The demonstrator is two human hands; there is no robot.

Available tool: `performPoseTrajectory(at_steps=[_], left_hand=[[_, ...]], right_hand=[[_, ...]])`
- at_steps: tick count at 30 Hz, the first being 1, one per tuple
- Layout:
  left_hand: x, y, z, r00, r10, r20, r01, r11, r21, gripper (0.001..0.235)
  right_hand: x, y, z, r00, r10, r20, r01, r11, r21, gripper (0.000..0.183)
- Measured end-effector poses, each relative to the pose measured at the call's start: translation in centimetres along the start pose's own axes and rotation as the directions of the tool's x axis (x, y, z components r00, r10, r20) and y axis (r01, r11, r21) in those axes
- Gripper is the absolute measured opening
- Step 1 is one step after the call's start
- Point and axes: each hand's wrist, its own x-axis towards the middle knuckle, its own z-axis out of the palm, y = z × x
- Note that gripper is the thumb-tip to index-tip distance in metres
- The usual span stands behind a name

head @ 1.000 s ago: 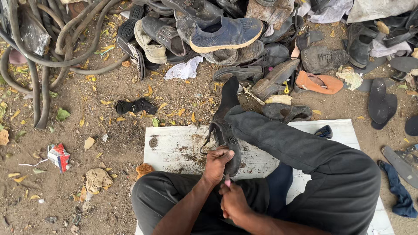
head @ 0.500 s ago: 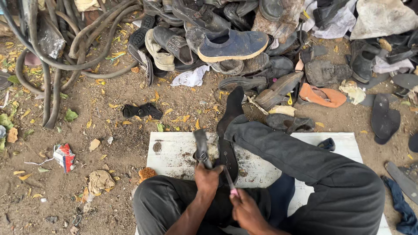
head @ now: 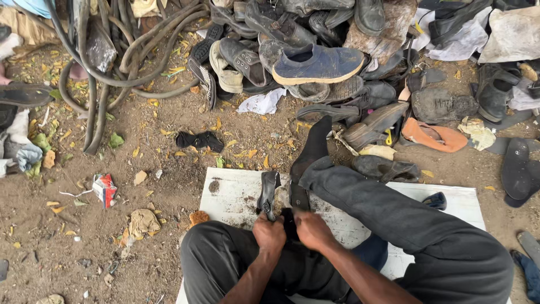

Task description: The person sits on the ground and uses a knife to scrape and clean the soles of several shoes. They handle multiple pairs of footwear, including sneakers and sandals, removing debris and old material from the soles.

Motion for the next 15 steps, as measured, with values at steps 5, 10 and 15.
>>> performPoseTrajectory(at_steps=[5,10,15], left_hand=[[-0.7,-0.5,-0.2,0.999,-0.034,-0.025,0.033,0.999,-0.043,0.027],[-1.3,-1.0,-0.3,0.995,0.058,-0.085,-0.059,0.998,-0.006,0.027],[-2.6,-1.3,-1.9,0.991,0.048,-0.124,-0.053,0.998,-0.032,0.017]], right_hand=[[-4.9,-0.2,-2.6,0.968,0.125,0.219,-0.125,0.992,-0.014,0.034],[0.2,0.0,-2.4,0.970,-0.011,0.242,0.014,1.000,-0.010,0.024],[-2.4,1.1,-1.5,0.959,-0.089,0.267,0.079,0.996,0.048,0.026]])
